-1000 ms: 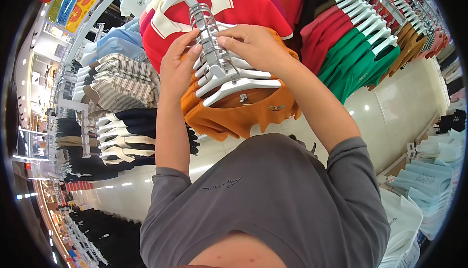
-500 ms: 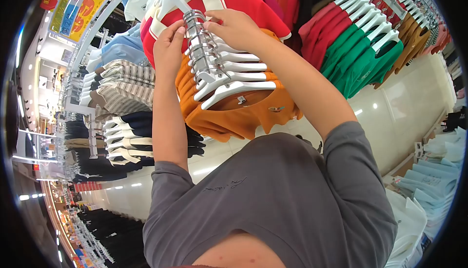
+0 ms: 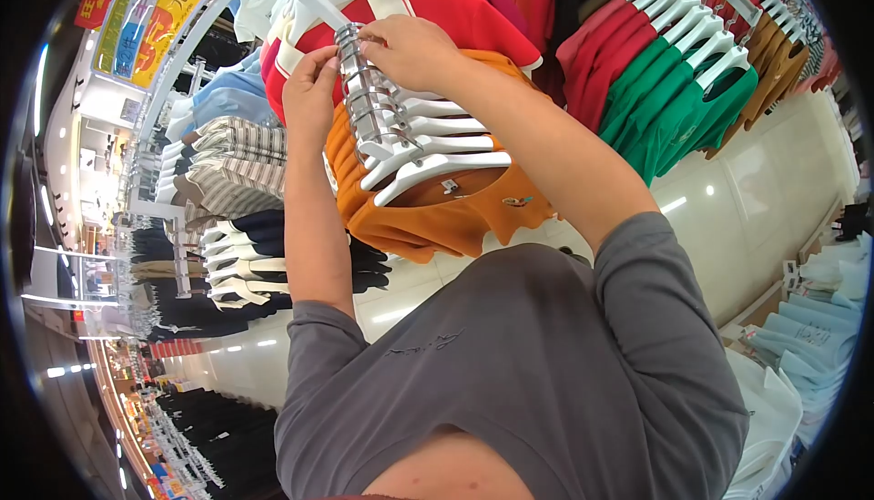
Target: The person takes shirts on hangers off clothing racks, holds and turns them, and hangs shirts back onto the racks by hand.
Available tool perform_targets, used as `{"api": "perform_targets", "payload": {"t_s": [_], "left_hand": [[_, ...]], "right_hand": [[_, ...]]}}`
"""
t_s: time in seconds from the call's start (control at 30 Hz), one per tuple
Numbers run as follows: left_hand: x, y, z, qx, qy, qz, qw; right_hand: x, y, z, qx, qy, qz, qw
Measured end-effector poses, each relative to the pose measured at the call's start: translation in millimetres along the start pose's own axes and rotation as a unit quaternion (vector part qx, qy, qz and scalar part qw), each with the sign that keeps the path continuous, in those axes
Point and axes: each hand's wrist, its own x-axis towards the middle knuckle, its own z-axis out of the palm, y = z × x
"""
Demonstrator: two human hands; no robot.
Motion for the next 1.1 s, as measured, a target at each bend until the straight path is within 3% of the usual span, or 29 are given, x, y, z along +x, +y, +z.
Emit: {"api": "perform_targets", "payload": {"t_s": [0.4, 0.47, 0.57, 0.87, 0.97, 1.1], "left_hand": [[-2.4, -7.5, -0.6, 0.032, -0.007, 0.034, 0.999], [-5.2, -5.7, -0.9, 0.105, 0.03, 0.117, 0.987], [-15.6, 7.1, 0.3, 0.145, 0.026, 0.157, 0.977], [-22.1, 12.8, -1.9, 0.114, 0.013, 0.127, 0.985], [-28.8, 11.7, -3.4, 0.069, 0.006, 0.127, 0.99], [-33.5, 9.1, -2.6, 0.036, -0.01, 0.141, 0.989]], "right_hand": [[-7.2, -2.9, -5.6, 0.021, -0.001, 0.013, 1.0], [-8.6, -1.6, -3.4, 0.037, 0.018, 0.008, 0.999], [-10.1, -1.1, -0.2, 0.039, 0.014, 0.002, 0.999], [-11.1, -5.8, -7.7, 0.055, -0.025, 0.037, 0.998], [-16.6, -2.4, -16.6, 0.103, -0.023, 0.004, 0.994], [-24.6, 1.6, -17.1, 0.063, -0.068, -0.03, 0.995]]}}
